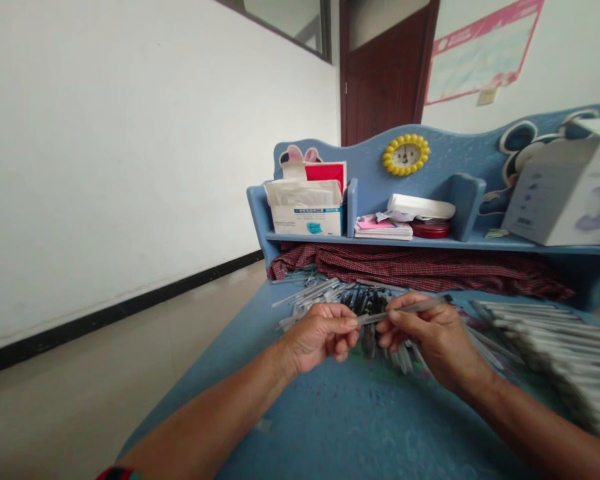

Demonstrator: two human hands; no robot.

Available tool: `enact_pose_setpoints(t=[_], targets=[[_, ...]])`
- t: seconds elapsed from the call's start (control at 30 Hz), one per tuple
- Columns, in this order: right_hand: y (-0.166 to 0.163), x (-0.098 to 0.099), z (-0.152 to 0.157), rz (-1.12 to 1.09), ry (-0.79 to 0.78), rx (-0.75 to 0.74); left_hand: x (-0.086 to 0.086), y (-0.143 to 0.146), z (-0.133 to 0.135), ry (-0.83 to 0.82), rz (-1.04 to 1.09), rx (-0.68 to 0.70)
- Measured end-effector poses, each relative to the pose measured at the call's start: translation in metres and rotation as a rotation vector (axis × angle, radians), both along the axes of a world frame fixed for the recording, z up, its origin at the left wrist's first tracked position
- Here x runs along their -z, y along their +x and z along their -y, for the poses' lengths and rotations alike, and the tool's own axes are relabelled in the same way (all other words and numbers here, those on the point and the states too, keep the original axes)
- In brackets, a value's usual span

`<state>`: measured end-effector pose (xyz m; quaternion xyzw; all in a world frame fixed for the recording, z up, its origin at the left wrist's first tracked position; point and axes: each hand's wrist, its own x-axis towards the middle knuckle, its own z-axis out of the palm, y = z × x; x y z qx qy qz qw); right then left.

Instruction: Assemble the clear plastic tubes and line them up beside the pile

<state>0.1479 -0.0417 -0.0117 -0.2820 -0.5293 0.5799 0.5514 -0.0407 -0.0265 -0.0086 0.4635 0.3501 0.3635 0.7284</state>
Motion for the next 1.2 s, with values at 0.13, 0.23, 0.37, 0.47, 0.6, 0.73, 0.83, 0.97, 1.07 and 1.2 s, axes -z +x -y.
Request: enact_pose_setpoints(t=[0.13,0.23,0.37,0.47,0.6,0.73,0.83,0.97,1.07,1.2], targets=[[-0.002,0.003,0.000,-0.037,-0.032,-0.001,0.002,0.001,0.000,0.010,-0.004,0.003],[-0.003,0.003,0.001,-0.053,-0.056,0.001,0.002,0.002,0.001,0.013,0.003,0.003],[-0.004,0.002,0.003,-0.060,-0.070,-0.023,0.003,0.004,0.001,0.006,0.019,0.004],[-0.005,0.002,0.002,-0.070,-0.075,-0.022,0.003,0.004,0.000,0.014,0.008,-0.002],[-0.008,0.000,-0.001,-0.101,-0.072,-0.025,-0.001,0.002,-0.002,0.054,-0.027,-0.024],[-0.009,-0.005,-0.005,-0.113,-0.020,-0.054,-0.009,0.000,-0.002,0.137,-0.118,-0.018],[-0.008,-0.010,-0.007,-0.103,0.002,-0.070,-0.013,0.000,-0.004,0.174,-0.165,-0.021],[-0.002,-0.020,-0.009,-0.076,0.006,-0.062,-0.017,0.002,-0.005,0.169,-0.199,-0.062],[0.010,-0.026,-0.011,-0.034,0.026,-0.011,-0.019,0.003,-0.005,0.174,-0.206,-0.085],[0.035,-0.029,-0.014,0.096,0.058,0.127,-0.020,0.003,-0.005,0.200,-0.246,-0.086]])
